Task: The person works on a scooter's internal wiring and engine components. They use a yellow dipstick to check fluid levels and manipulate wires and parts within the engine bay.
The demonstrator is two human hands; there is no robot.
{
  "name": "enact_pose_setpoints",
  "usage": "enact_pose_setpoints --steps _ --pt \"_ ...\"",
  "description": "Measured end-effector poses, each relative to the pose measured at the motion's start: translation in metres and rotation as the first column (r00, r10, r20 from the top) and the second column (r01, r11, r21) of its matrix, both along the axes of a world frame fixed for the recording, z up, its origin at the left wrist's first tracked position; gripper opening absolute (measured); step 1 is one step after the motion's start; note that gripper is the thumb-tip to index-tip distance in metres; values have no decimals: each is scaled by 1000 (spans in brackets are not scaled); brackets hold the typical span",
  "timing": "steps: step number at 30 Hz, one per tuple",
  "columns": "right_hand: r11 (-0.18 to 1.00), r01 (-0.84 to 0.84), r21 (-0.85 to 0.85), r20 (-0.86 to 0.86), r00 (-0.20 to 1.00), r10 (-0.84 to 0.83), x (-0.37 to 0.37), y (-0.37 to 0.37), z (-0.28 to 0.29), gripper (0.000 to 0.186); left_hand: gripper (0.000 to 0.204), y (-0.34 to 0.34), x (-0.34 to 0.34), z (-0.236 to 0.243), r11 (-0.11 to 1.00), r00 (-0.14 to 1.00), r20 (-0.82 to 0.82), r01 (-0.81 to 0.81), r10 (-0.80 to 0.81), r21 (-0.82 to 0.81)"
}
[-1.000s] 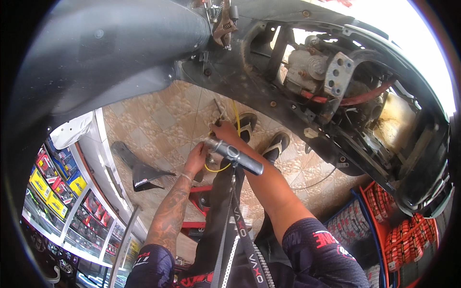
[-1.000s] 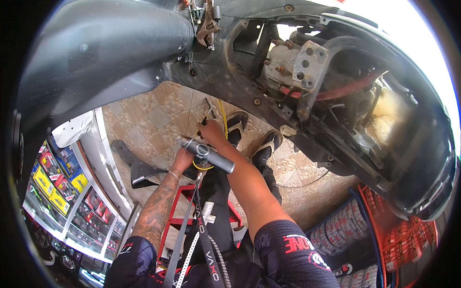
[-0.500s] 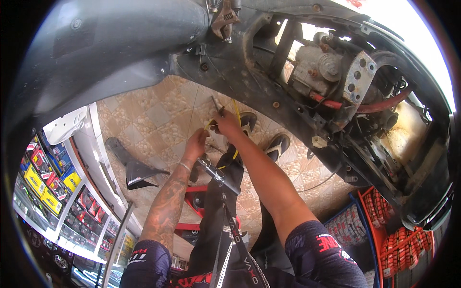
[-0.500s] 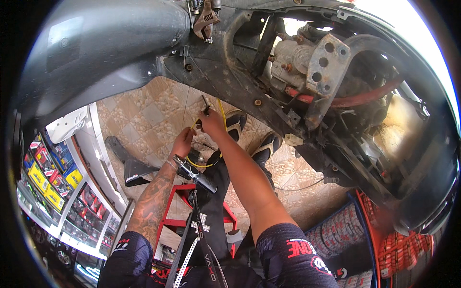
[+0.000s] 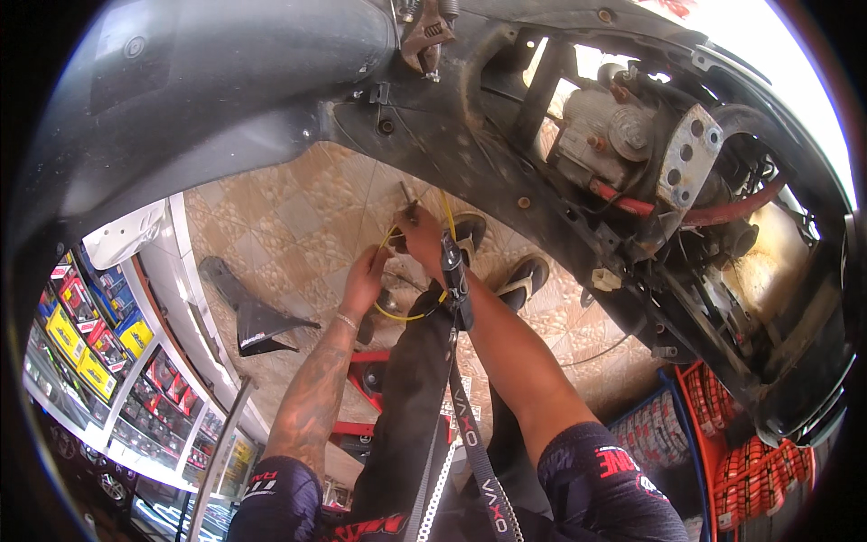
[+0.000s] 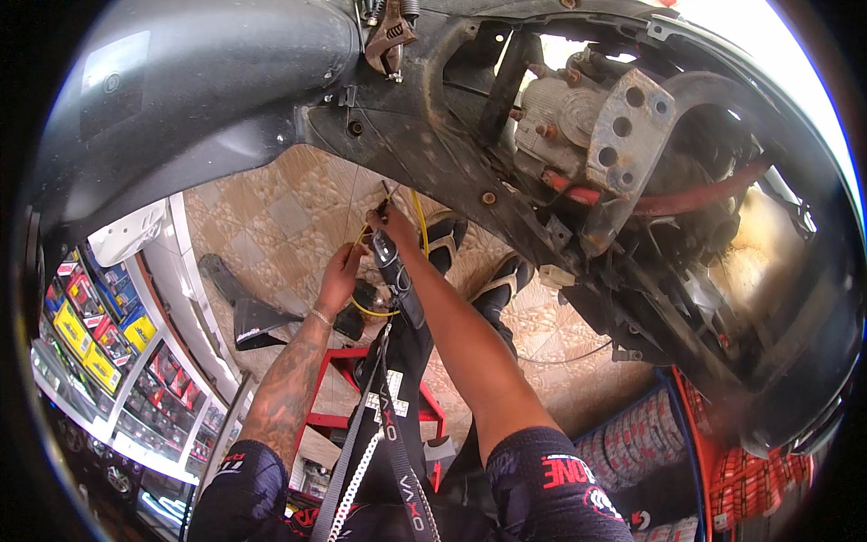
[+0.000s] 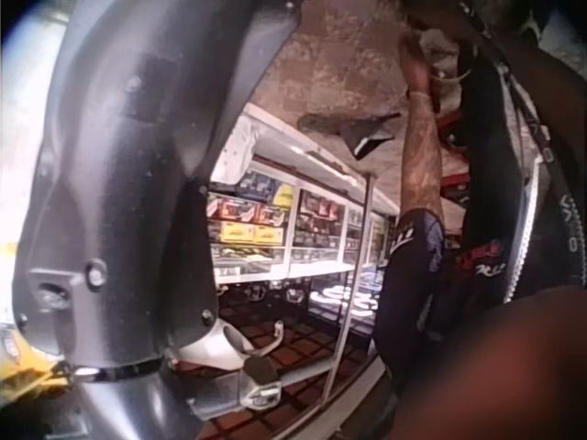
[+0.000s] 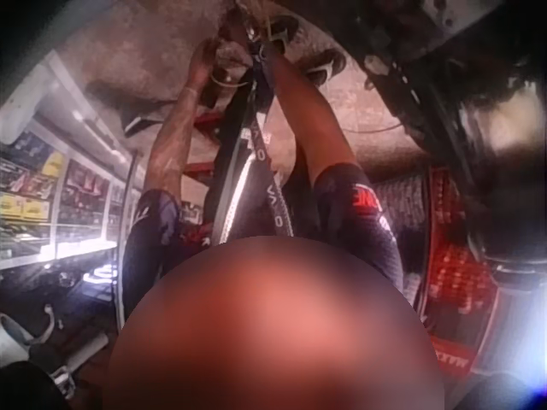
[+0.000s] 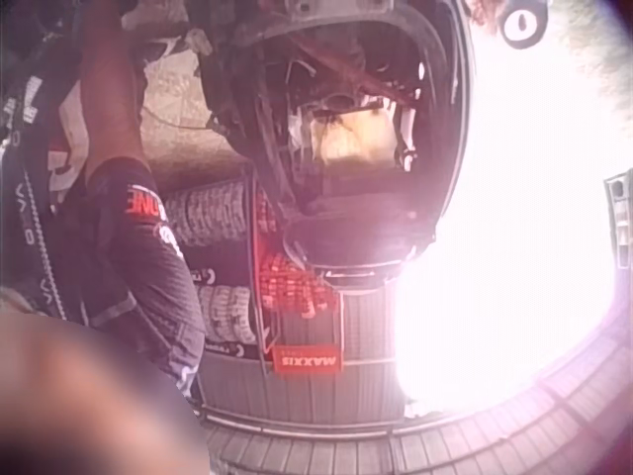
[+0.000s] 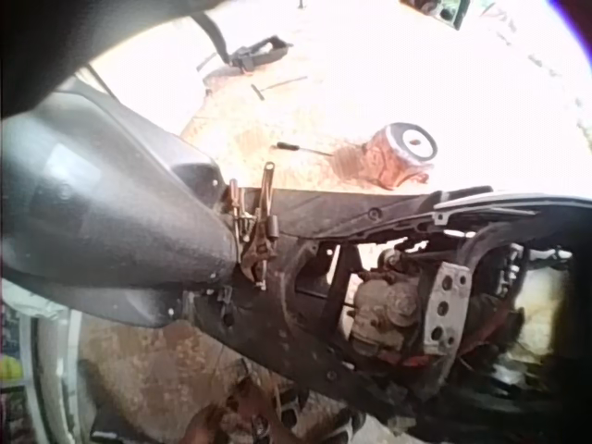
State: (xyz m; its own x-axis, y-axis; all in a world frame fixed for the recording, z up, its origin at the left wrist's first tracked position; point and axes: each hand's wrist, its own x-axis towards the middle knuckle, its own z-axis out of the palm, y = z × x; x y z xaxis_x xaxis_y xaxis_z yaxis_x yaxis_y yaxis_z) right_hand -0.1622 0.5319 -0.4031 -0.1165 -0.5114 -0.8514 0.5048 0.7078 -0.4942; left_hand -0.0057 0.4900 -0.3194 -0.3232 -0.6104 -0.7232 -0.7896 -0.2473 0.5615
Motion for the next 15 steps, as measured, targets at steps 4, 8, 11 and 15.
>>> enact_pose_setpoints --steps 4,8,11,15 --pt "952 305 -6 159 940 -300 -18 -2 4 41 27 -16 -26 -15 995 994 -109 6 -16 -97" --pt "994 -110 18 -166 980 111 -49 -15 57 33 27 -23 -38 -23 998 994 -107 21 -29 -67" --pt "917 -394 56 -528 768 362 -86 -25 114 29 26 -25 -44 -21 998 980 -200 -12 0 -61" --pt "994 -14 -112 -730 680 -72 -154 -75 142 39 27 -31 -53 -14 1000 990 -143 -4 2 -16"
